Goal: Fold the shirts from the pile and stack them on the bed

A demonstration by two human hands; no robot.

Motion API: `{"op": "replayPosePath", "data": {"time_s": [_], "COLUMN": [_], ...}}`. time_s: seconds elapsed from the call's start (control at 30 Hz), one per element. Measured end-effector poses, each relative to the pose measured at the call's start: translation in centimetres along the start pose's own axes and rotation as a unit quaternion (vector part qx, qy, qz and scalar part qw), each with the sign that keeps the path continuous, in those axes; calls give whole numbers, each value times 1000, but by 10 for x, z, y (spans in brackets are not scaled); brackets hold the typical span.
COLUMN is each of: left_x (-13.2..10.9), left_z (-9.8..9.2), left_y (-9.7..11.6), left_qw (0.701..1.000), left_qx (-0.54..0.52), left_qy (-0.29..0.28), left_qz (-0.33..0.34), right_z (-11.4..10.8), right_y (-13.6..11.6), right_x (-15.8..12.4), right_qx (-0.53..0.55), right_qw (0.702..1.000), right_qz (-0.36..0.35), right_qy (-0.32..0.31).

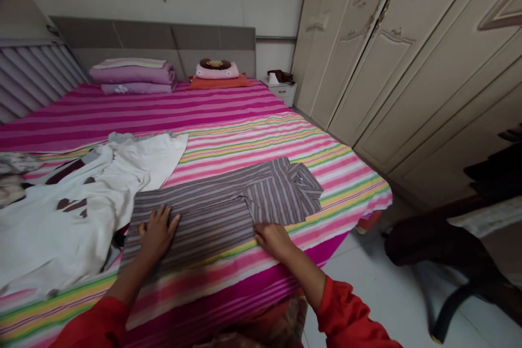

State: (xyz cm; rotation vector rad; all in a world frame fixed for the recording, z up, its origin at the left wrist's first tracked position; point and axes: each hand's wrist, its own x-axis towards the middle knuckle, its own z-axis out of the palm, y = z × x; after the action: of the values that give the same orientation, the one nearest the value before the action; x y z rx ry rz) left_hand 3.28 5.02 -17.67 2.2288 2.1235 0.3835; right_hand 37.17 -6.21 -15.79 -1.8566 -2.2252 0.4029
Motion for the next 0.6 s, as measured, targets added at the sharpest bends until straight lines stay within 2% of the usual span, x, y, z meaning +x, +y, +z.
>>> {"op": "replayPosePath", "data": {"time_s": [0.03, 0.07, 0.13, 0.2, 0.27, 0.33, 0.4, 0.5, 0.6], "left_x": [1, 3, 8, 13, 19, 24, 27, 28, 30], "left_z": [-1, -2, -3, -1, 4, 11, 23, 45, 60], "left_y": [7, 17, 46, 87, 132, 170, 190, 188, 173], "left_qw": [1000, 1000, 997, 992, 982, 973, 972, 977, 976], "left_qx": [-6, -14, -39, -68, -94, -106, -96, -61, -57], "left_qy": [5, 8, 7, -1, -6, -13, -36, -76, -99], "left_qz": [6, 20, 62, 111, 166, 206, 210, 188, 185], "right_z": [0, -1, -8, -17, -23, -21, -14, -3, -2], "right_y": [0, 1, 1, -1, -4, -4, 4, 36, 73], "right_x": [-1, 1, 13, 34, 60, 85, 102, 110, 106], "right_qx": [39, 73, 122, 137, 114, 72, 29, -23, -61], "right_qw": [999, 996, 978, 955, 950, 960, 975, 988, 972], "right_qz": [2, 14, 49, 68, 77, 80, 78, 105, 209], "right_qy": [8, 43, 161, 254, 280, 258, 206, 111, 92]}}
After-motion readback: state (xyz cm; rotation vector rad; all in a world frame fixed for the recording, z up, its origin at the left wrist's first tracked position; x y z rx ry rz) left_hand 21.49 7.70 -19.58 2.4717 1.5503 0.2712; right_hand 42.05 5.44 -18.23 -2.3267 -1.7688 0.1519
